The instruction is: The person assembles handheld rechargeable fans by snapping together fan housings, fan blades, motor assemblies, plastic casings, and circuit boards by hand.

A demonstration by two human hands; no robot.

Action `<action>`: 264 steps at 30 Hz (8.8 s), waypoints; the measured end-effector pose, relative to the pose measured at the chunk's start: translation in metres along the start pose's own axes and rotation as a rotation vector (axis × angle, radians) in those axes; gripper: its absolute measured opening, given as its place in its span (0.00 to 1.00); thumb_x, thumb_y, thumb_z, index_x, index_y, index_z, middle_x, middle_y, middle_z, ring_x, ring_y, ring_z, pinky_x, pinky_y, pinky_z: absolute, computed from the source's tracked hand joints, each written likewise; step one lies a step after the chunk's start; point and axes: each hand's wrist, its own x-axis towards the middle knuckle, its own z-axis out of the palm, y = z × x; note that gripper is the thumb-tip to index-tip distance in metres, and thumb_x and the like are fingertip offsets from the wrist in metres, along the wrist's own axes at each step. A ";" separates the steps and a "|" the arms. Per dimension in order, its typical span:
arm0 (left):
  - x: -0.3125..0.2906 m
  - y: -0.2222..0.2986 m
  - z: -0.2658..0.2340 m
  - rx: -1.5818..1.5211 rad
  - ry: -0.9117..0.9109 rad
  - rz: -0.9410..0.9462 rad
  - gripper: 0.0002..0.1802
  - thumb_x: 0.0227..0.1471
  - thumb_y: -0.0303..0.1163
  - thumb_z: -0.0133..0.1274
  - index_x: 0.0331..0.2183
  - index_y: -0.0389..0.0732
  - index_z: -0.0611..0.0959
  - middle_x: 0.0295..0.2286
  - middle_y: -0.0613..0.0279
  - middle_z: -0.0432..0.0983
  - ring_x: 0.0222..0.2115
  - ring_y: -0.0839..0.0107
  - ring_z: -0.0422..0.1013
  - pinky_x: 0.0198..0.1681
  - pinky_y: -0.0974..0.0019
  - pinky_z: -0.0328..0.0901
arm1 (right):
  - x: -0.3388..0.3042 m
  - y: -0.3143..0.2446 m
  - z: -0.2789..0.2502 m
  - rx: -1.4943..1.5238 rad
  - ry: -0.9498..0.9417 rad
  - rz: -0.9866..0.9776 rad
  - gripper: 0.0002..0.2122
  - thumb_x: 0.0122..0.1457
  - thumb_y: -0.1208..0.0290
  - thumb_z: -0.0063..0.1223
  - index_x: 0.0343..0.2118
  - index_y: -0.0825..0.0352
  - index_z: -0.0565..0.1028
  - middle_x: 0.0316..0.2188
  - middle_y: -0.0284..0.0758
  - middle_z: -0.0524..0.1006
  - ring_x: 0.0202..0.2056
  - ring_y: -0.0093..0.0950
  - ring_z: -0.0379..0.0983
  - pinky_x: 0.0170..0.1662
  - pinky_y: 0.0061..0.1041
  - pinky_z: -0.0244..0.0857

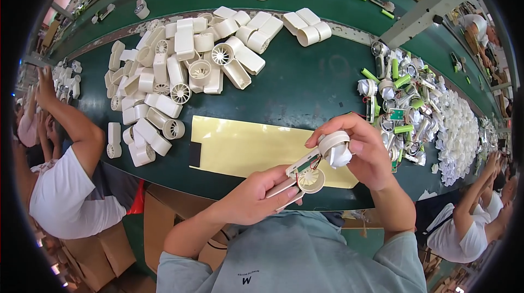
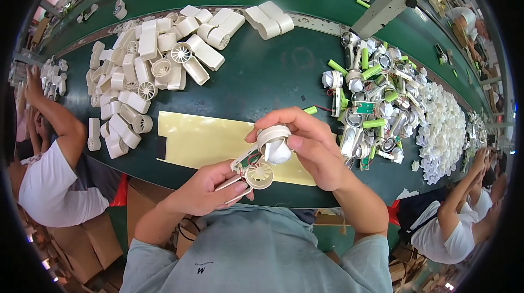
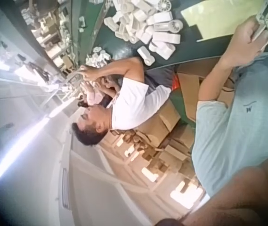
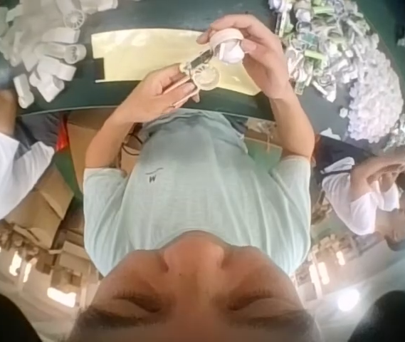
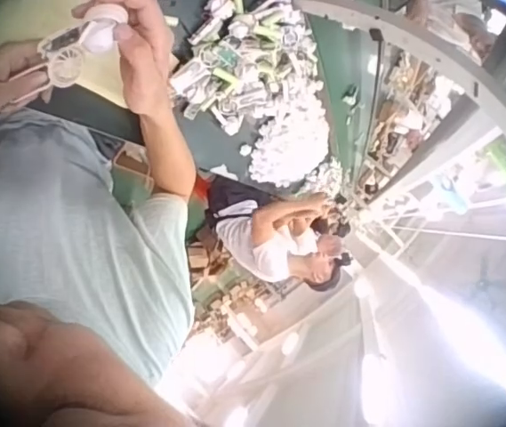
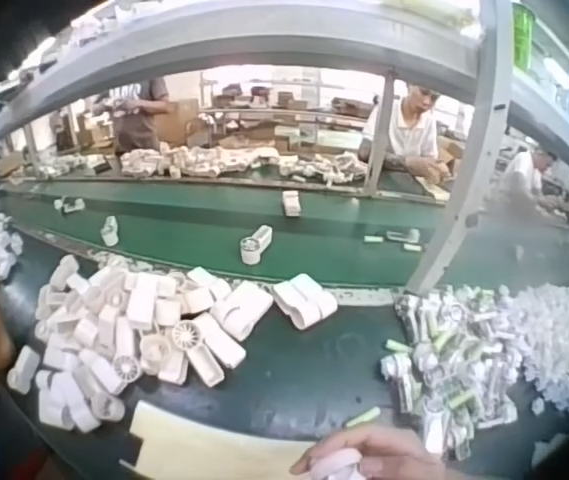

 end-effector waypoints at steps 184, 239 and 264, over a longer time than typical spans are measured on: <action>-0.041 0.012 -0.062 1.662 0.747 0.614 0.28 0.49 0.32 0.64 0.52 0.38 0.78 0.52 0.51 0.72 0.55 0.51 0.68 0.57 0.53 0.64 | 0.154 -0.063 -0.167 -1.524 0.752 -0.178 0.19 0.59 0.60 0.62 0.45 0.69 0.76 0.41 0.48 0.78 0.44 0.47 0.76 0.48 0.44 0.71; 0.040 -0.004 -0.023 -0.589 -0.313 0.130 0.38 0.70 0.60 0.28 0.62 0.37 0.64 0.39 0.59 0.71 0.34 0.72 0.65 0.31 0.67 0.63 | -0.010 -0.026 -0.010 -0.384 0.138 -0.426 0.08 0.64 0.76 0.53 0.45 0.71 0.76 0.50 0.50 0.71 0.43 0.29 0.75 0.47 0.29 0.72; 0.014 0.007 -0.006 0.096 0.079 0.029 0.16 0.68 0.37 0.49 0.50 0.37 0.78 0.26 0.72 0.72 0.23 0.86 0.63 0.25 0.76 0.59 | -0.014 0.001 0.012 -0.423 0.027 -0.433 0.16 0.61 0.74 0.56 0.52 0.69 0.72 0.51 0.51 0.73 0.48 0.37 0.74 0.50 0.35 0.70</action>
